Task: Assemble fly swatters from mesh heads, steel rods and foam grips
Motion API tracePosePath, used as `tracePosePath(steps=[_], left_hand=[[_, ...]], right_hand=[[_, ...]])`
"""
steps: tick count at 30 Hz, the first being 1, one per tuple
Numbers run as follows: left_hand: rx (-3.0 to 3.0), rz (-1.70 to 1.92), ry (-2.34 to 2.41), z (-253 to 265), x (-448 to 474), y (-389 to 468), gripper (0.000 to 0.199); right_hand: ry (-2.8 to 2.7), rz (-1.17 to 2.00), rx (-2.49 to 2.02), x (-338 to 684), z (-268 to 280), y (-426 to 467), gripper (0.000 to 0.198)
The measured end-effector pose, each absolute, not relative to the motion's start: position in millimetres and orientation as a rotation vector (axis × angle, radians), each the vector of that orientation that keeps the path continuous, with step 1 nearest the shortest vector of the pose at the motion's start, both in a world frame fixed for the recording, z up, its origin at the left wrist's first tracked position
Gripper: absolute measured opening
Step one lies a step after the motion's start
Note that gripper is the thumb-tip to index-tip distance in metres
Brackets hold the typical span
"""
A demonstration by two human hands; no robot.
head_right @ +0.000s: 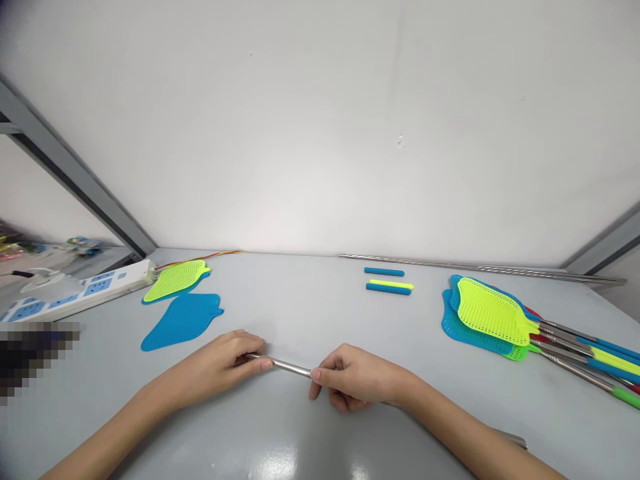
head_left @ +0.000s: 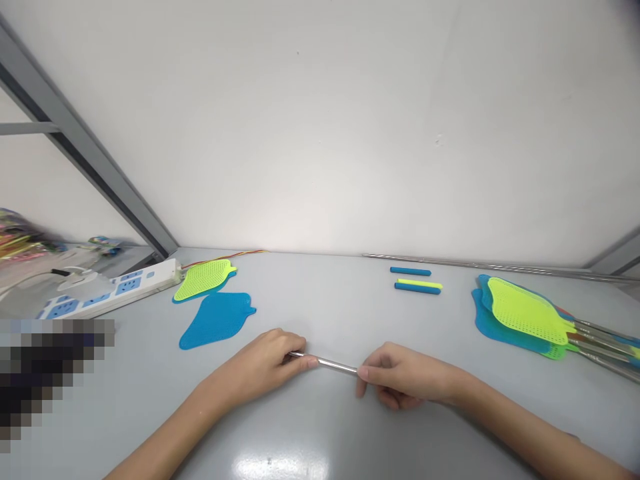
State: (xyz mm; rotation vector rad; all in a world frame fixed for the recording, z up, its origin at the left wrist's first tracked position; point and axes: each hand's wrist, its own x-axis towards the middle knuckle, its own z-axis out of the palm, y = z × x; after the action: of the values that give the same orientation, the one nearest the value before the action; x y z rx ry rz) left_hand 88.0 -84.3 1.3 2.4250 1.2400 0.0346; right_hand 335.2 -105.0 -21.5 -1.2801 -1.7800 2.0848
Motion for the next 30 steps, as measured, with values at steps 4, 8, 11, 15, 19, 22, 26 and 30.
tracePosePath(steps=[4, 8, 11, 15, 19, 22, 26, 30], left_hand=[[2.414, 0.042, 1.232, -0.3, 88.8, -84.6, 0.045], [2.464, 0.03, 1.181, -4.2, 93.3, -87.6, 0.044], [2.507, 0.027, 1.158, -6.7, 96.7, -90.4, 0.044], [2.517, 0.026, 1.168, -8.4, 98.2, -92.5, 0.045], [2.546, -0.006, 1.165, -10.2, 98.3, -93.9, 0.045], [2.557, -0.028, 1.161, -11.3, 99.5, -95.6, 0.044], [2.555, -0.047, 1.169, -12.2, 101.1, -97.9, 0.044], [2.561, -0.03, 1.17, -13.5, 101.2, -98.9, 0.043]], right_hand=[[-1.783, 2.081, -1.277, 336.2, -22.5, -105.0, 0.042], [-1.779, 2.1, -1.254, 340.1, -25.7, -104.1, 0.04], [-1.788, 2.091, -1.241, 342.4, -26.3, -103.6, 0.04], [-1.794, 2.076, -1.269, 342.6, -24.2, -103.2, 0.04], [-1.793, 2.083, -1.314, 341.6, -21.2, -102.8, 0.041], [-1.816, 2.073, -1.344, 341.5, -19.5, -102.8, 0.042], [-1.828, 2.067, -1.365, 341.7, -18.8, -102.8, 0.042], [-1.846, 2.048, -1.374, 341.0, -18.3, -103.0, 0.041]])
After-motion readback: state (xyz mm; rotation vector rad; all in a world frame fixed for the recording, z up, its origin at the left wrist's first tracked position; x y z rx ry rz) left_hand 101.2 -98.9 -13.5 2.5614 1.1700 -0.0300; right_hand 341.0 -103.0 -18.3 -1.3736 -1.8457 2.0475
